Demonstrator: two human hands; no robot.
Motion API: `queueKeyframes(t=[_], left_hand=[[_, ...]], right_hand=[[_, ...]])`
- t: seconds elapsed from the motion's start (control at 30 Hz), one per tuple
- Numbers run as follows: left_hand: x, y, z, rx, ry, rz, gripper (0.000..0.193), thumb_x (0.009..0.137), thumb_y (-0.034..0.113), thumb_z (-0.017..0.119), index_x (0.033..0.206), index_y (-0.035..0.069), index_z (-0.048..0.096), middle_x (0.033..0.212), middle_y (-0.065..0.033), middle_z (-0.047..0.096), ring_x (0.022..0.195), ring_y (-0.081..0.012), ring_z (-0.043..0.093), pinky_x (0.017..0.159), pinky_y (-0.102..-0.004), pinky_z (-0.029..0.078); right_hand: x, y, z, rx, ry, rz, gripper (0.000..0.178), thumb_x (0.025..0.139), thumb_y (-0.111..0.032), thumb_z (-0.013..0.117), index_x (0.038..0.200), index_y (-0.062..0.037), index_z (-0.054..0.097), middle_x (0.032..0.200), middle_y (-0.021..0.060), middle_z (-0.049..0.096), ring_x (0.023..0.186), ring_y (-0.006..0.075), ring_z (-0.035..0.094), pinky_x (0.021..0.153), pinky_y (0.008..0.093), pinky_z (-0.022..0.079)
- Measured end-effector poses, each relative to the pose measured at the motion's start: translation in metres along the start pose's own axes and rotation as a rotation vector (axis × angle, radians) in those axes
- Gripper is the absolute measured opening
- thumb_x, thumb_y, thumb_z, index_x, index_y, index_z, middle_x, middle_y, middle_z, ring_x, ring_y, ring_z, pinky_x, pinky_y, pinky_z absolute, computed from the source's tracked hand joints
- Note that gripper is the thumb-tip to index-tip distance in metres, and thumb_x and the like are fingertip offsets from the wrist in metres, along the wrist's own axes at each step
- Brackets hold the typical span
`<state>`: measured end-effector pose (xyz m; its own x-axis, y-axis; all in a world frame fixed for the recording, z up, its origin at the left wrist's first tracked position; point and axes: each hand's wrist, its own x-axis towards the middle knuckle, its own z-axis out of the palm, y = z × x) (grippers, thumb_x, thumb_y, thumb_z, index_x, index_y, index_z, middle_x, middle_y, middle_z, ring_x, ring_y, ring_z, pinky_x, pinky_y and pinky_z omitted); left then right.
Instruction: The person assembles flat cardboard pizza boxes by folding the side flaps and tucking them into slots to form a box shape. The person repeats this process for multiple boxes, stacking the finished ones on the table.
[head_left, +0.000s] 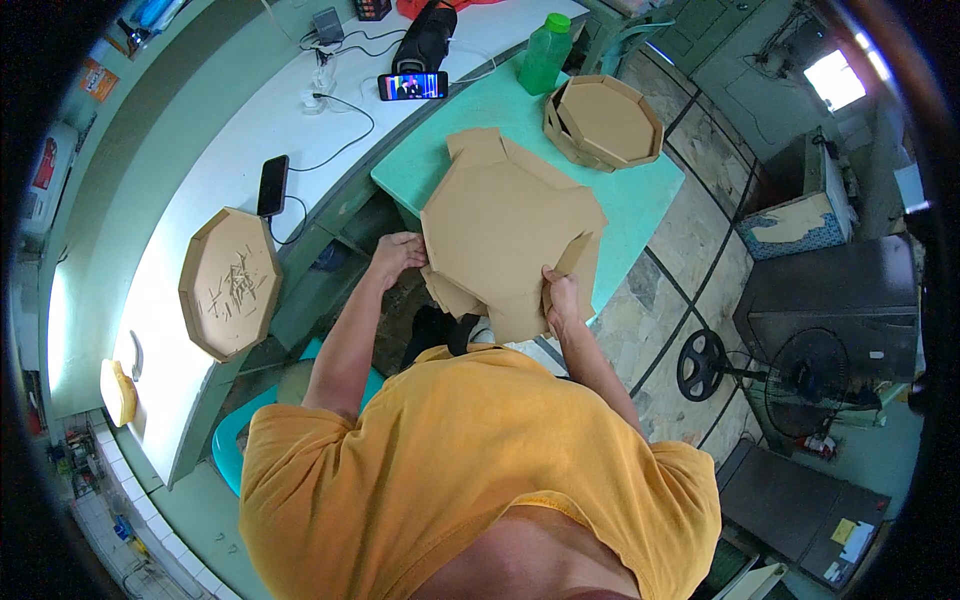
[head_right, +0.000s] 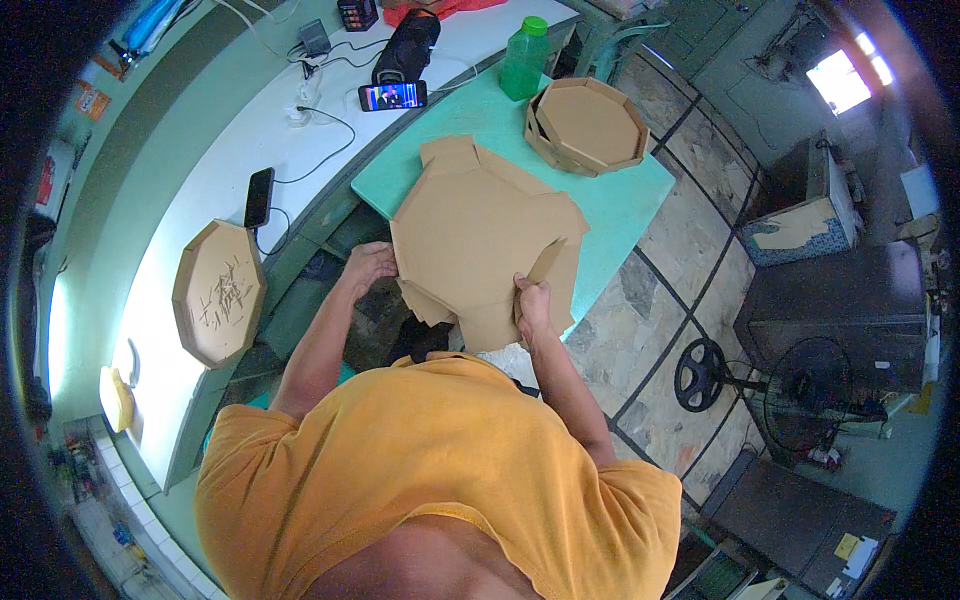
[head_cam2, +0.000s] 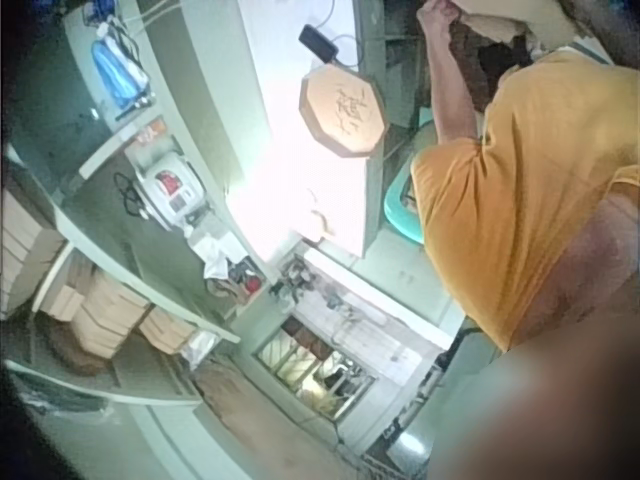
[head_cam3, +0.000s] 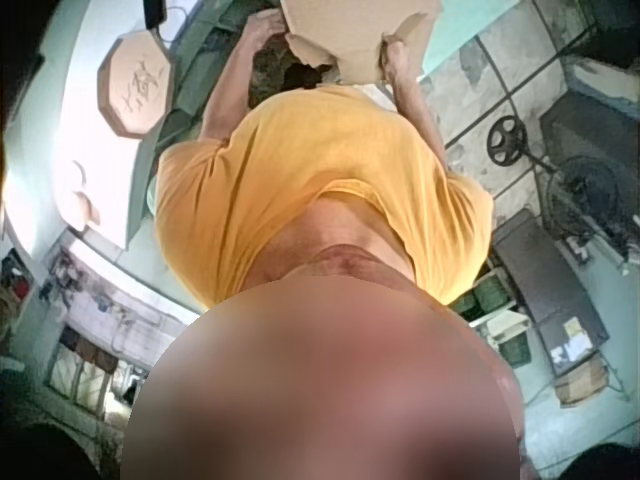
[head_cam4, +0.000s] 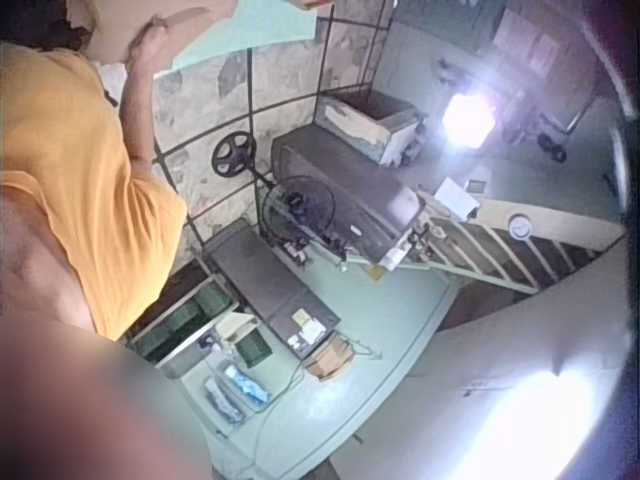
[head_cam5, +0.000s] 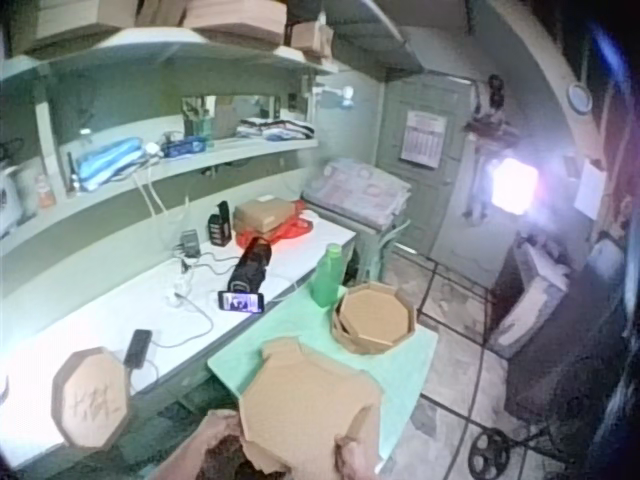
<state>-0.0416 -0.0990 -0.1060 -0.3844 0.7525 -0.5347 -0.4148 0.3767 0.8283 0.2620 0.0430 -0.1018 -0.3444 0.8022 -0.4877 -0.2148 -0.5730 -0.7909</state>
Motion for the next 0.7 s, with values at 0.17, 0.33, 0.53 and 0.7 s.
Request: queueKeyframes(t=[0.17, 0.33, 0.53, 0.7], left_hand=[[-0.004, 0.002, -0.136, -0.015, 0.579, 0.429, 0.023, 0.090, 0.002, 0.052, 0.106, -0.002, 0.068, 0.082, -0.0104, 0.065, 0.067, -0.0186, 0.064, 0.059, -0.0305, 0.054], [-0.042, 0.018, -0.311, 1.196, 1.452, 0.060, 0.053, 0.092, 0.040, 0.053, 0.125, -0.001, 0.058, 0.108, -0.0301, 0.064, 0.099, -0.0440, 0.064, 0.086, -0.0507, 0.050], [-0.071, 0.050, -0.204, 0.942, 1.269, 0.368, 0.037, 0.092, 0.034, 0.059, 0.121, 0.011, 0.064, 0.107, -0.0173, 0.069, 0.100, -0.0302, 0.067, 0.088, -0.0416, 0.050], [-0.045, 0.031, -0.020, 0.909, 0.360, 0.555, 0.019, 0.090, 0.023, 0.063, 0.101, 0.010, 0.072, 0.103, -0.0073, 0.071, 0.093, -0.0223, 0.067, 0.085, -0.0343, 0.051]], right_hand=[[0.011, 0.013, -0.023, 0.008, 0.144, 0.065, 0.018, 0.092, -0.007, 0.056, 0.103, 0.0062, 0.055, 0.090, 0.0124, 0.061, 0.080, 0.0262, 0.061, 0.073, 0.0417, 0.052], [0.018, 0.032, -0.037, 0.148, 0.255, 0.157, 0.023, 0.094, -0.015, 0.057, 0.106, 0.0037, 0.055, 0.090, 0.0121, 0.060, 0.081, 0.0275, 0.062, 0.073, 0.0433, 0.052], [0.003, 0.009, -0.064, -0.750, 0.114, 0.129, 0.036, 0.091, -0.031, 0.064, 0.106, 0.0004, 0.056, 0.078, 0.0142, 0.064, 0.067, 0.0390, 0.065, 0.063, 0.0488, 0.052], [-0.017, -0.015, -0.077, -1.808, -0.097, -0.585, 0.035, 0.085, -0.026, 0.060, 0.114, -0.0071, 0.062, 0.110, 0.0137, 0.065, 0.100, 0.0351, 0.061, 0.085, 0.0455, 0.048]])
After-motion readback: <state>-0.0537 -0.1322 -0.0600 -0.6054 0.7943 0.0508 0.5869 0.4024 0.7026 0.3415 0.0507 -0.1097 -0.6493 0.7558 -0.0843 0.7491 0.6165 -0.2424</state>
